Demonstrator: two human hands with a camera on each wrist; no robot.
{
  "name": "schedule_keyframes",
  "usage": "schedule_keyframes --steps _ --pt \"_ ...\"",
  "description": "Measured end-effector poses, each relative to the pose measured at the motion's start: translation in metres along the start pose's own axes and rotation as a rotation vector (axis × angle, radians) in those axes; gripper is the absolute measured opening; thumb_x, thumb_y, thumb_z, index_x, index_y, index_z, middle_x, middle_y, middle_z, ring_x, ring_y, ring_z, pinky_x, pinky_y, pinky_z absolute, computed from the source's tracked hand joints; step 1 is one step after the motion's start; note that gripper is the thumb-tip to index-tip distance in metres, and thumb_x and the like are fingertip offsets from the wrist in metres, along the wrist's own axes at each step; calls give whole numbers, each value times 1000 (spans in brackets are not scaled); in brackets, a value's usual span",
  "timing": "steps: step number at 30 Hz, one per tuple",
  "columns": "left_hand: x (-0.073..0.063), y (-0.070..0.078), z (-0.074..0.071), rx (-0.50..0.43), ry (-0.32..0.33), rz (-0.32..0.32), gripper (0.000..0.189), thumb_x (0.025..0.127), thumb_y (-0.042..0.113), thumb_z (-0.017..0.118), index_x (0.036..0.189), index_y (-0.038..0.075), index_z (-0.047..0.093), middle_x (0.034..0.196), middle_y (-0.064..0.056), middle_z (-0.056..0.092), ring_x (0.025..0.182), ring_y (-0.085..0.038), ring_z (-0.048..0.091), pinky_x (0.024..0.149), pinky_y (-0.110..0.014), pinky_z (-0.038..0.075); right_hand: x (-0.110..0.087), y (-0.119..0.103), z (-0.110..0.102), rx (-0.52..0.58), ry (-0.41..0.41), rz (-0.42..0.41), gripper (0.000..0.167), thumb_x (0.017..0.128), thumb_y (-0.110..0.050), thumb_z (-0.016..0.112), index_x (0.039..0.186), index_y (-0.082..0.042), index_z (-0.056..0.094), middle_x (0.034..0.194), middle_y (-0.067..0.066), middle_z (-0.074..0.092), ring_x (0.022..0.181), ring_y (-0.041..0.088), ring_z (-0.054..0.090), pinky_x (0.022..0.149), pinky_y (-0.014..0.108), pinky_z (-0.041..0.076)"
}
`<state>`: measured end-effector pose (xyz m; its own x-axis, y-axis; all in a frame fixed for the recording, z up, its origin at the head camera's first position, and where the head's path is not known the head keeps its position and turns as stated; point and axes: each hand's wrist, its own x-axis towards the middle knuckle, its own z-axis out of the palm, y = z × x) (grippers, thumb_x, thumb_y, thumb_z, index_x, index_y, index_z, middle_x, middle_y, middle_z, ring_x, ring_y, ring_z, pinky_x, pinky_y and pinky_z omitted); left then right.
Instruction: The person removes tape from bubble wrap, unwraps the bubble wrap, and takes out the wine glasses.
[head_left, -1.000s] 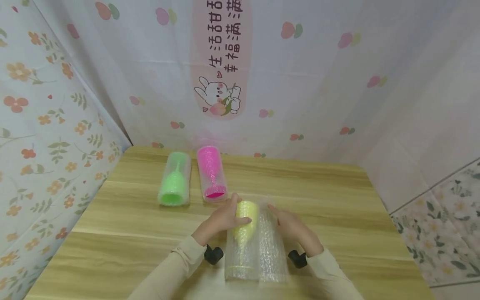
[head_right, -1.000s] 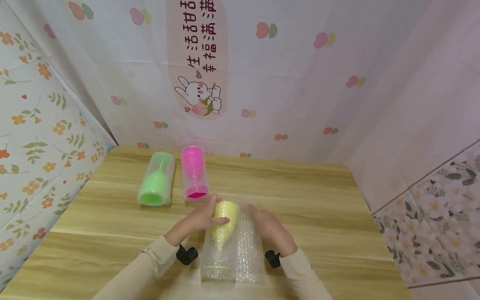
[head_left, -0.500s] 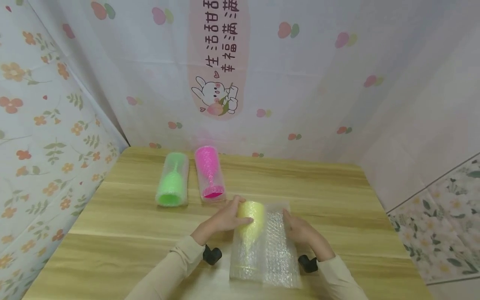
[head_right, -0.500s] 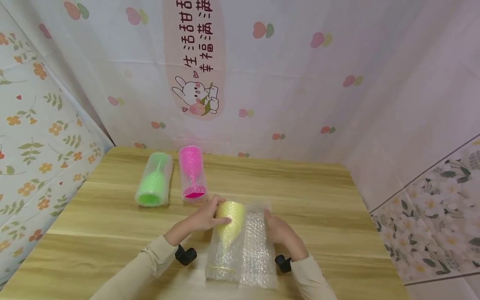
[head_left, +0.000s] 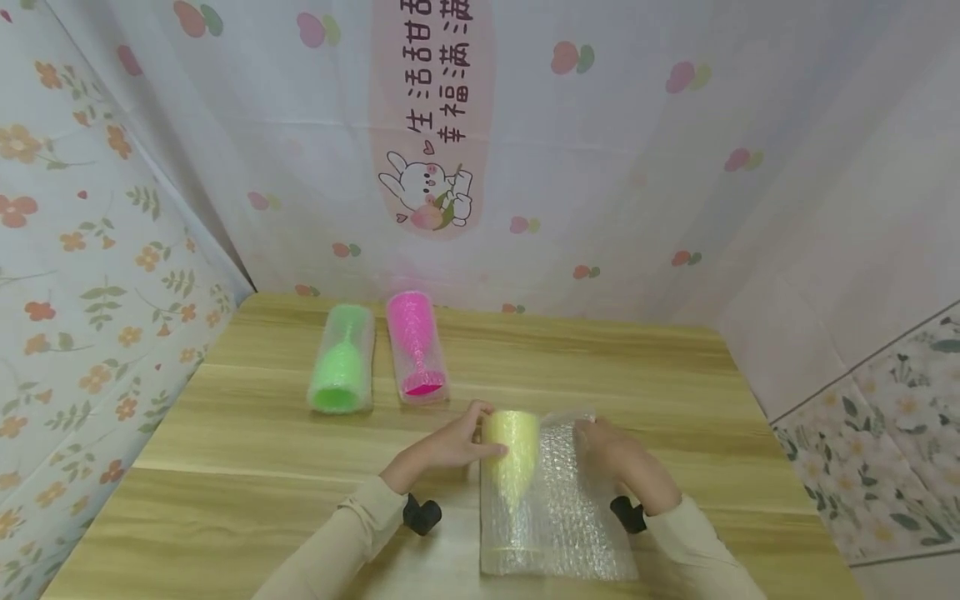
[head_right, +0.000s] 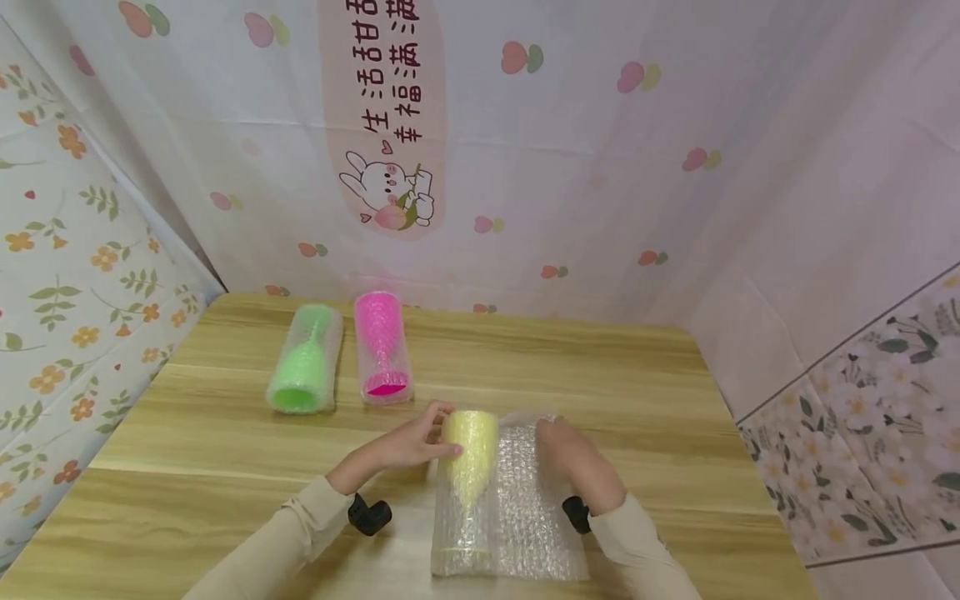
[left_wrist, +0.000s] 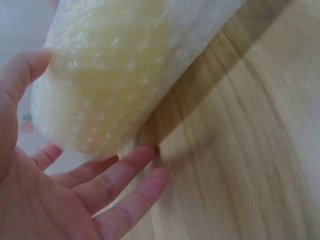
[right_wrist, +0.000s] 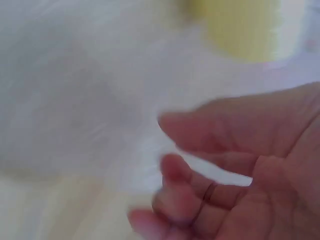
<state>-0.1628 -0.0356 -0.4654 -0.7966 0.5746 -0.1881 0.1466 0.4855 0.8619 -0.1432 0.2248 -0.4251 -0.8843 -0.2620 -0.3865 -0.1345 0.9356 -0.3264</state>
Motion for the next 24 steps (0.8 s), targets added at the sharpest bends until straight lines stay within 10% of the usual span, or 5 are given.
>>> schedule_keyframes --steps 6,12,24 --pt "1 -1 -4 19 -25 -8 67 88 39 60 135 5 27 136 -31 38 126 -43 41 102 -54 37 -1 -32 -6 36 -6 -168 47 87 7 54 132 3 45 135 26 41 122 46 41 96 56 41" --pt "0 -2 -5 -25 -44 -5 64 89 36 60 134 6 26 136 -32 39 128 -43 39 103 -54 36 4 -31 9 20 -41 -131 69 82 10 51 145 2 24 153 23 14 131 57 18 105 64 23" --pt "-2 -6 -6 -92 -47 -1 66 89 31 61 136 4 25 132 -29 46 123 -40 46 101 -52 40 11 -15 29 16 -73 -64 104 67 -3 79 148 -4 15 153 27 5 121 64 26 85 57 48"
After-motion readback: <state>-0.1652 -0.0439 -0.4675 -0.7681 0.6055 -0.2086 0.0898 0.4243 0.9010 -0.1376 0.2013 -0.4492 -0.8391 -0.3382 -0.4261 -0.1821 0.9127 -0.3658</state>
